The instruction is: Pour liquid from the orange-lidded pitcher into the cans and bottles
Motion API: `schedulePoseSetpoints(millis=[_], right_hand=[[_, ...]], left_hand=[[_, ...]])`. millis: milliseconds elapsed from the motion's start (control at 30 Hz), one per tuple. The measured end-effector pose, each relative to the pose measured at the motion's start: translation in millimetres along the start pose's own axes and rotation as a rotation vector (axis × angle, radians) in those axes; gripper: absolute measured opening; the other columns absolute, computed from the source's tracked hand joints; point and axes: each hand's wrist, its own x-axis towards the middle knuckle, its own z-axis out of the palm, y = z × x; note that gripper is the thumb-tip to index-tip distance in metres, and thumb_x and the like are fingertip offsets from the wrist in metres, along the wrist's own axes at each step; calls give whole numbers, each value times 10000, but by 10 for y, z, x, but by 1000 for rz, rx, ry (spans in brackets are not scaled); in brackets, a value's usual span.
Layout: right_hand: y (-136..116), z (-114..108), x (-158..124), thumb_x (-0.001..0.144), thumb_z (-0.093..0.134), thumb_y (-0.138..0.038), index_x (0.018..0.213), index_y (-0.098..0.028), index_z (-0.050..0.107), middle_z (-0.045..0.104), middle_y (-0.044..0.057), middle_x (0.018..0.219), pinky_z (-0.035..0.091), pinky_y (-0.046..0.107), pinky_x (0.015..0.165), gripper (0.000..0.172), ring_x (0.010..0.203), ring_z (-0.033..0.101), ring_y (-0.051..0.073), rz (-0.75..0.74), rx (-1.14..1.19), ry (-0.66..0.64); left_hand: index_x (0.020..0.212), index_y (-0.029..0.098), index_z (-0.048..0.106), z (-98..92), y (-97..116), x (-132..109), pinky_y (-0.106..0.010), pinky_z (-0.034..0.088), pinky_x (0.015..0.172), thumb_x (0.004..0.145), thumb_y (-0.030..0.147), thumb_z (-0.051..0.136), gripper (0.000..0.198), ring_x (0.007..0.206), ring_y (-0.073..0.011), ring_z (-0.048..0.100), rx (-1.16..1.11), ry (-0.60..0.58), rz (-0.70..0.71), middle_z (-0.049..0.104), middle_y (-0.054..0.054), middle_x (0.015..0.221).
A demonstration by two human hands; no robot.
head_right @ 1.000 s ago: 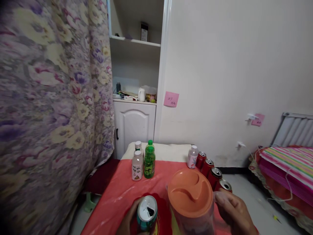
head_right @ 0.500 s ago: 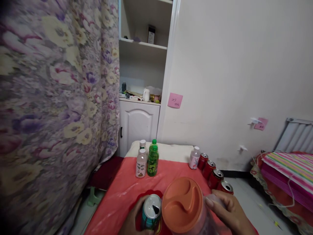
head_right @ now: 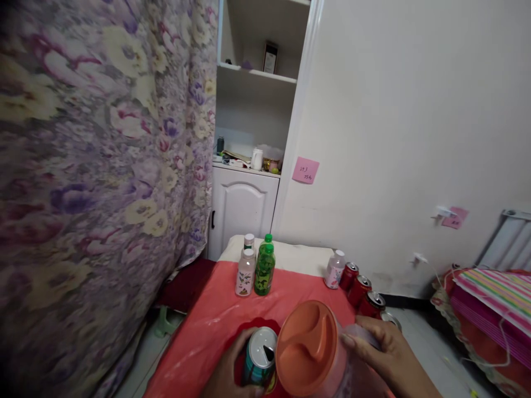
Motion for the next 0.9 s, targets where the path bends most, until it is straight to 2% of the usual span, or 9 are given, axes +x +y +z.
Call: schedulePoseSetpoints(millis=[233, 400, 567, 767, 900], right_hand=[[-53, 3, 28, 751, 785, -599, 558, -198, 535, 376, -52, 586, 278, 256, 530, 511, 575, 348, 119, 12, 27, -61], [-93, 15, 35, 761, 772, -594, 549, -203, 525, 351, -51, 583, 282, 263, 531, 509, 575, 333, 124, 17, 36, -90], [-84, 10, 49, 775, 746, -628, 584, -210, 475, 339, -47, 612, 254, 271, 552, 534, 590, 323, 124, 15, -5, -110], [-34, -30, 90, 802, 705, -656, 606, -211, 479, 347, -44, 624, 262, 275, 561, 536, 598, 334, 129, 22, -44, -170], [10, -58, 118, 797, 699, -669, 605, -214, 473, 365, -42, 628, 280, 277, 560, 544, 601, 349, 133, 29, -83, -192]], left_hand=[[1298, 203, 595, -4, -42, 33, -424, 476, 1128, 524, 55, 752, 803, 1332, -349, 619, 39, -35, 3, 706, -115, 1375], [1297, 219, 605, -19, -77, 53, -423, 490, 1112, 535, 60, 762, 795, 1334, -358, 611, 31, -59, 13, 716, -98, 1366], [1285, 255, 620, -10, -46, 11, -391, 500, 1095, 569, 39, 746, 759, 1308, -340, 633, 44, -40, 16, 732, -66, 1341], [1314, 197, 572, 2, -52, 31, -433, 463, 1136, 548, 59, 754, 799, 1332, -346, 609, 50, -86, 13, 683, -128, 1389], [1323, 194, 531, 8, -55, 53, -431, 441, 1171, 553, 45, 713, 805, 1361, -335, 590, 128, -64, -45, 653, -139, 1428]])
